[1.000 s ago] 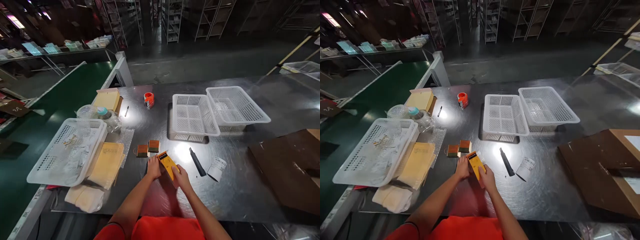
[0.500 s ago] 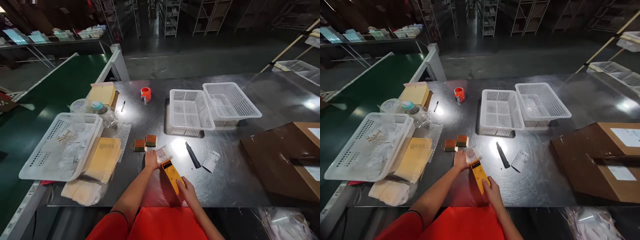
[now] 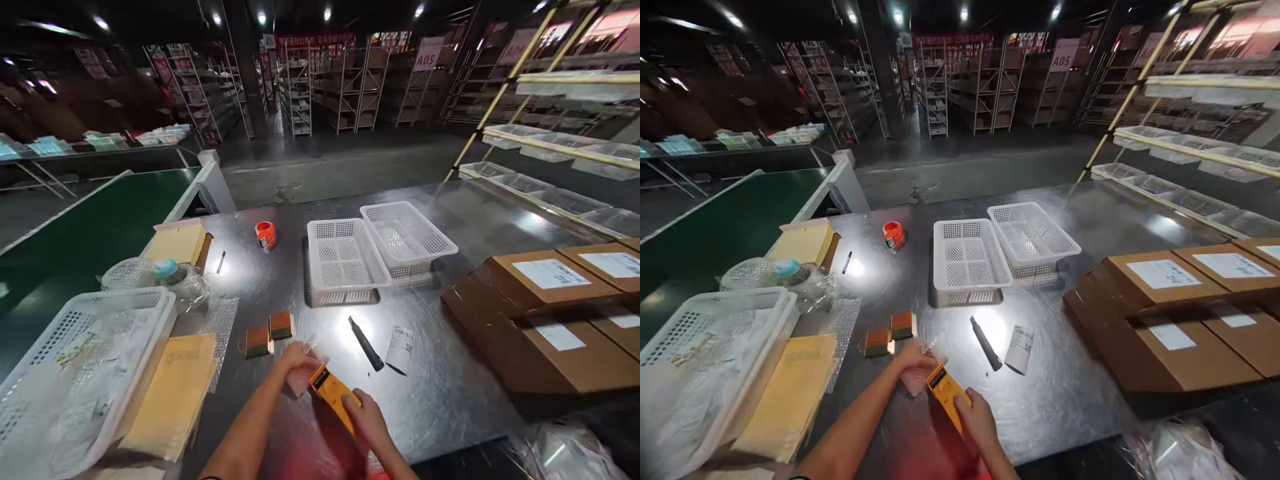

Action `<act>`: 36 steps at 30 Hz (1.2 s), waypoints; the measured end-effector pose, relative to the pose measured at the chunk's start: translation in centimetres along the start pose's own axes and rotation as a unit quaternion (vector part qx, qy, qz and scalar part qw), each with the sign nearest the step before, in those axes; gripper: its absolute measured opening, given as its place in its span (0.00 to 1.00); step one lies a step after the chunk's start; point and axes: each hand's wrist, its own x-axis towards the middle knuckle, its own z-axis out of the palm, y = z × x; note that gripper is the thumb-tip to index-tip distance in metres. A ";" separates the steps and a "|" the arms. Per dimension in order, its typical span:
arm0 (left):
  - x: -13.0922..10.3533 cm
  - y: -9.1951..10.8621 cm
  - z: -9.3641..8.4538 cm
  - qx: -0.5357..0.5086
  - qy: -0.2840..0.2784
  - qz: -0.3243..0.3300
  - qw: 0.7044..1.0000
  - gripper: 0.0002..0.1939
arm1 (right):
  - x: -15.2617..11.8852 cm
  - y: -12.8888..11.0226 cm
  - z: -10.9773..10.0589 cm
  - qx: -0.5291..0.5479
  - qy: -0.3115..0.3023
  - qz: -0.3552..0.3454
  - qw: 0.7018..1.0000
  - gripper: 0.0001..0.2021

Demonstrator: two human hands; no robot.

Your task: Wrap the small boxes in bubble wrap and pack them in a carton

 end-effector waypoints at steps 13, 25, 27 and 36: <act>-9.9 5.3 -0.1 0.024 0.240 -0.115 0.964 0.17 | 0.1 -11.5 -7.3 -0.266 -0.041 -0.033 0.963 0.22; -15.3 7.3 -3.2 -0.622 0.243 0.025 0.744 0.30 | -0.4 -8.1 -14.0 -0.249 0.078 -0.034 0.965 0.25; -14.8 8.9 -0.4 -0.656 0.191 0.020 0.730 0.29 | -0.9 -7.9 -11.3 -0.140 0.090 -0.071 0.984 0.24; -16.2 11.4 4.9 -0.741 0.023 0.024 0.671 0.25 | -0.6 -5.5 -6.2 0.255 0.030 -0.051 0.965 0.20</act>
